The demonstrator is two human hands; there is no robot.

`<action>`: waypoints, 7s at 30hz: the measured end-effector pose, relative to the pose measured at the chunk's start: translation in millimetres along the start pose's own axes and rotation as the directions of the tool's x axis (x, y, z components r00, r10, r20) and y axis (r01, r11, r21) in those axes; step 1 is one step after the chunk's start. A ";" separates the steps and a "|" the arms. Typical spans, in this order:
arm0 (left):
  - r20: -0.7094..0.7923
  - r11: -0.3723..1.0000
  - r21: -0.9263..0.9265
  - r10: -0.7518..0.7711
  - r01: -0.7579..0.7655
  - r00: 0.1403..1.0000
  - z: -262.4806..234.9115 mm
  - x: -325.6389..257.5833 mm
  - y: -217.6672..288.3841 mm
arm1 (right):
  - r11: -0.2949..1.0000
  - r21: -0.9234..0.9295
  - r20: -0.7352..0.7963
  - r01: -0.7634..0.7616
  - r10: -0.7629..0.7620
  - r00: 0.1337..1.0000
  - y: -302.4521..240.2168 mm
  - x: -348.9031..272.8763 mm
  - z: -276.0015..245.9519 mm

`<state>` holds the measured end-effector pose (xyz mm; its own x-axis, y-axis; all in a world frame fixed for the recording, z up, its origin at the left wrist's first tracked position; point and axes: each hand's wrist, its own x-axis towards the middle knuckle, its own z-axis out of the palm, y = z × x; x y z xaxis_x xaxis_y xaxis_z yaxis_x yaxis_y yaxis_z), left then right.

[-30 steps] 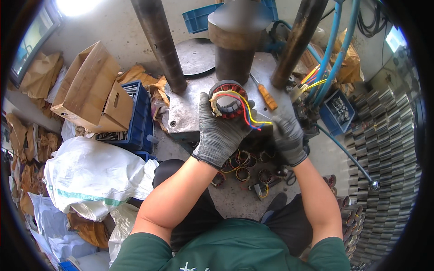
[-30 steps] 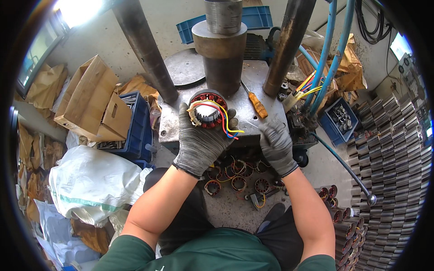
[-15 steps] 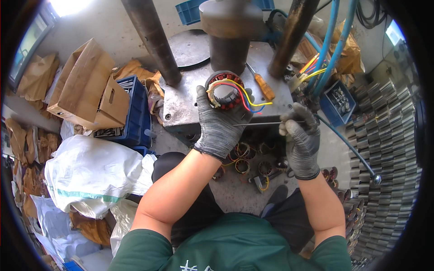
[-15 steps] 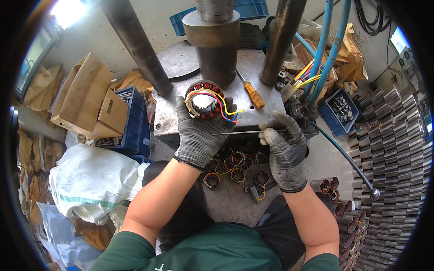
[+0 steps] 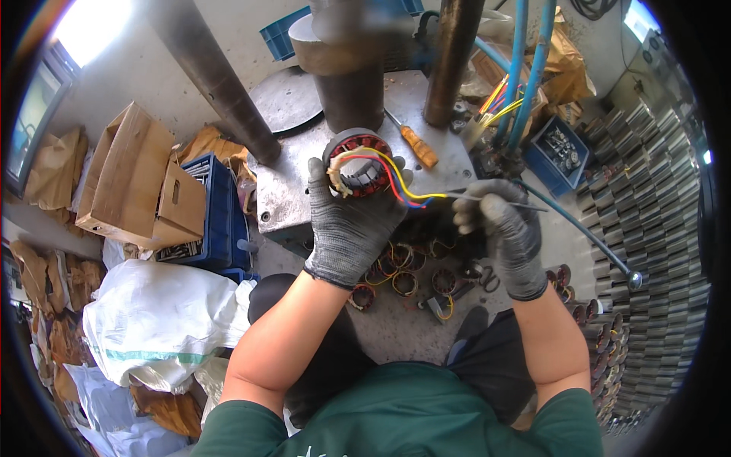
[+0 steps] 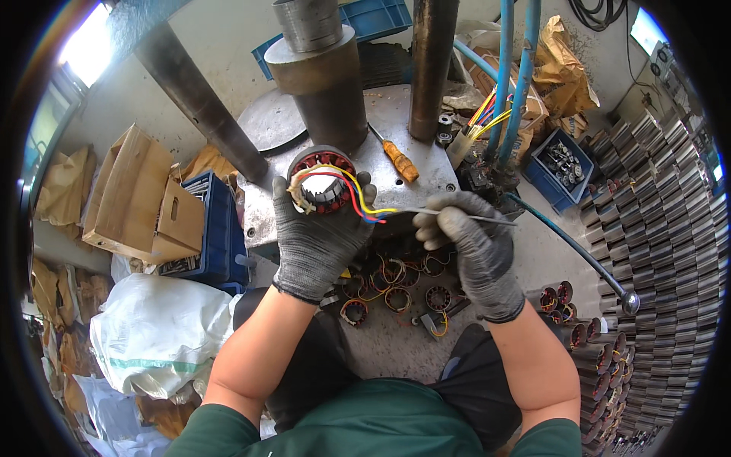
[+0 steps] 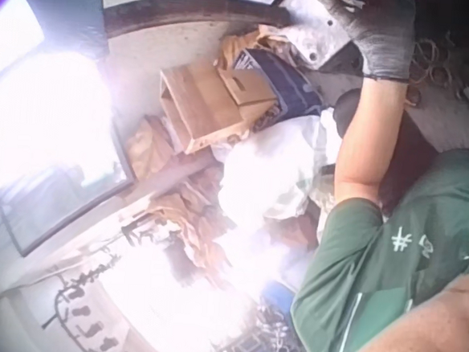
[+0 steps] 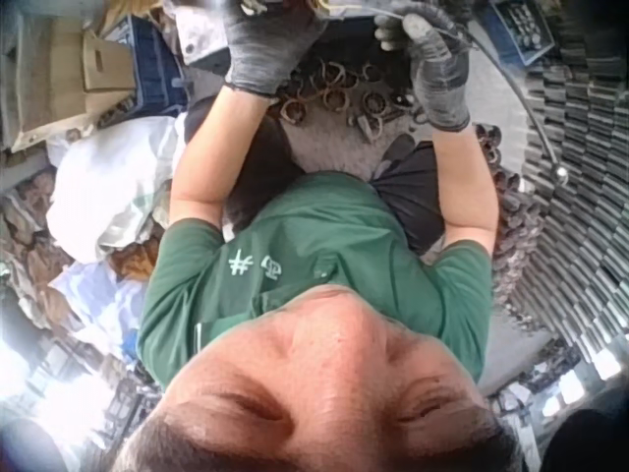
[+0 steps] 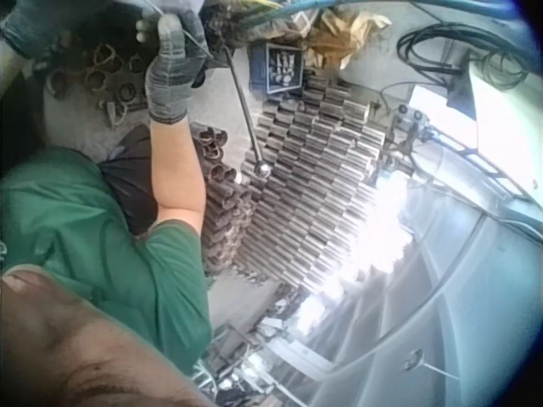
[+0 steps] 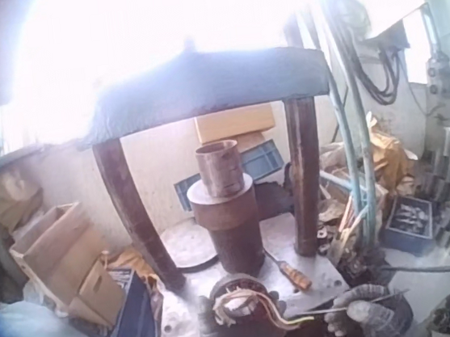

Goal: The recorder uses a press machine and hand tools to assemble or repair electric motor components, specifically a stator with copper windings.

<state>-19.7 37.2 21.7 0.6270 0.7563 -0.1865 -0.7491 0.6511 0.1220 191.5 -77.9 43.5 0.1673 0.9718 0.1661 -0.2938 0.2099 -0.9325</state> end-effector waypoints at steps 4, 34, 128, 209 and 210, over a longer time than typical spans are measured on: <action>0.250 0.757 0.568 0.215 -0.322 0.944 -3.0 -4.1 -1.7 | 0.991 0.034 -0.127 0.129 -0.123 0.984 -20.4 0.0 -10.8; 0.782 -0.336 0.614 0.132 -0.714 0.609 -18.5 -8.7 -25.9 | 0.810 -0.498 0.100 0.311 -0.302 0.948 -51.6 -30.2 -4.4; 0.782 -0.393 0.613 0.174 -0.686 0.599 -19.9 -13.4 -19.6 | 0.887 -0.386 -0.155 0.254 -0.334 0.930 -33.6 -26.9 2.3; 0.932 -0.559 0.270 -0.055 -0.784 0.359 -2.1 -9.7 -8.0 | 0.470 -0.712 0.425 0.521 -0.303 0.853 -37.2 -27.2 10.0; 0.936 -0.572 0.249 -0.064 -0.782 0.345 -1.7 -9.4 -7.3 | 0.462 -0.713 0.437 0.527 -0.296 0.850 -36.9 -26.8 9.8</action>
<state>-20.5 25.2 20.9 0.4646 0.2783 0.8407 -0.0083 -0.9479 0.3184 188.6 -110.7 76.6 -0.1818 0.8104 0.5569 0.6232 0.5330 -0.5722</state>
